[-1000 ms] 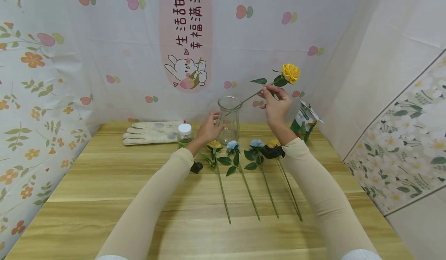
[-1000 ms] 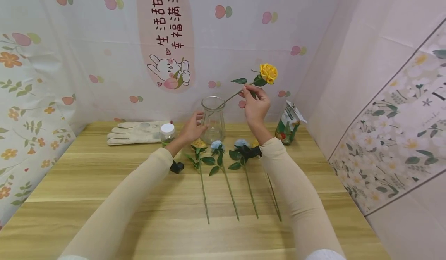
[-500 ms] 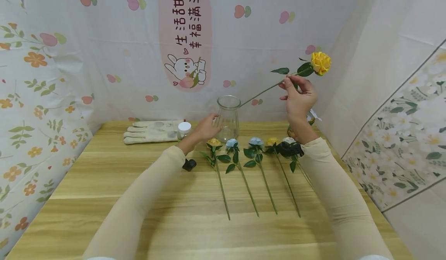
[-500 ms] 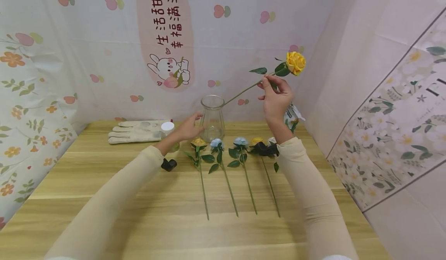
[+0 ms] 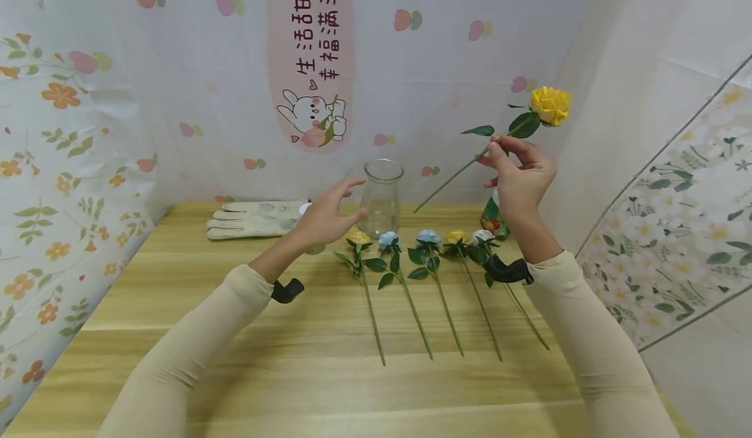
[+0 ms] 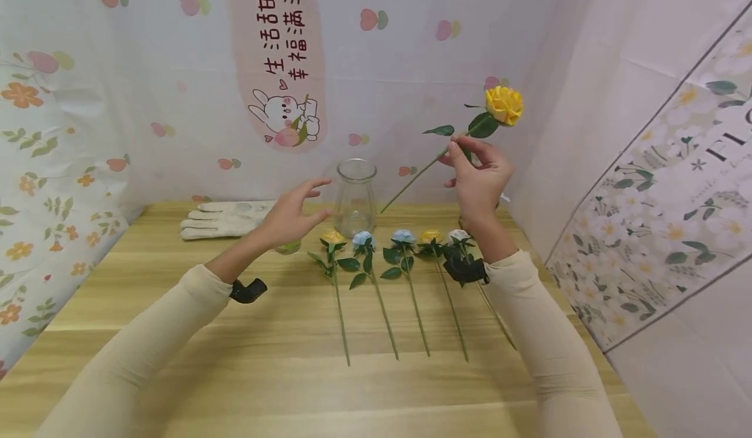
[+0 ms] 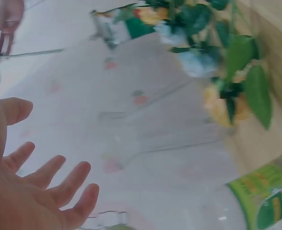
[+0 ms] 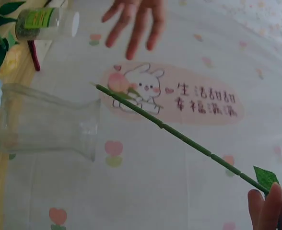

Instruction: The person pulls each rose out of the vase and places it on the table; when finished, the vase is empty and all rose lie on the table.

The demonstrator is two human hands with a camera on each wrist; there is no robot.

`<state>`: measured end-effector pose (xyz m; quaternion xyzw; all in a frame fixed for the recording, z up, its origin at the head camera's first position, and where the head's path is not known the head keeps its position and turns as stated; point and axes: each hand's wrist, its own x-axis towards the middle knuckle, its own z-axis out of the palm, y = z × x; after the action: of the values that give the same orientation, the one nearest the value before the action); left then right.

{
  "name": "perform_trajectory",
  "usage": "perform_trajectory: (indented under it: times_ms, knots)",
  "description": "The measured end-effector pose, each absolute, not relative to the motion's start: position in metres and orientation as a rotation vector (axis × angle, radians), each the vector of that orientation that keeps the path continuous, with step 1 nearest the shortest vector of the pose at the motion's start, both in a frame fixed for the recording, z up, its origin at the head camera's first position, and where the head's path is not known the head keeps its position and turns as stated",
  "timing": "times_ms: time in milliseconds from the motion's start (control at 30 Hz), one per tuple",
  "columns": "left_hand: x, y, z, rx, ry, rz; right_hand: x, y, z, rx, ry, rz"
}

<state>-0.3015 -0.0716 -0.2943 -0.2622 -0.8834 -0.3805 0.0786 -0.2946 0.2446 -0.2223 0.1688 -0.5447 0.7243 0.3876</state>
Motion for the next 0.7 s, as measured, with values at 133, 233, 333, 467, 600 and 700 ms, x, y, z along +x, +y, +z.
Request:
perform_trajectory:
  times_ms: [133,233,333,467,600,700]
  knots:
    - [-0.286,-0.081,-0.282,-0.842,-2.557,-1.159,-0.284,0.231,-0.224,0.465,-1.442,1.842]
    - [-0.275,-0.090,-0.277,-0.858,-2.532,-1.186,-0.278,0.220,-0.226,0.506,-1.486,1.849]
    - [-0.264,-0.101,-0.278,-0.862,-2.518,-1.182,-0.274,0.208,-0.231,0.554,-1.533,1.842]
    - [-0.253,-0.116,-0.288,-0.875,-2.495,-1.157,-0.267,0.189,-0.246,0.602,-1.628,1.804]
    - [-0.244,-0.131,-0.299,-0.864,-2.521,-1.158,-0.261,0.169,-0.264,0.631,-1.760,1.783]
    - [-0.241,-0.139,-0.306,-0.830,-2.553,-1.159,-0.258,0.156,-0.276,0.649,-1.828,1.790]
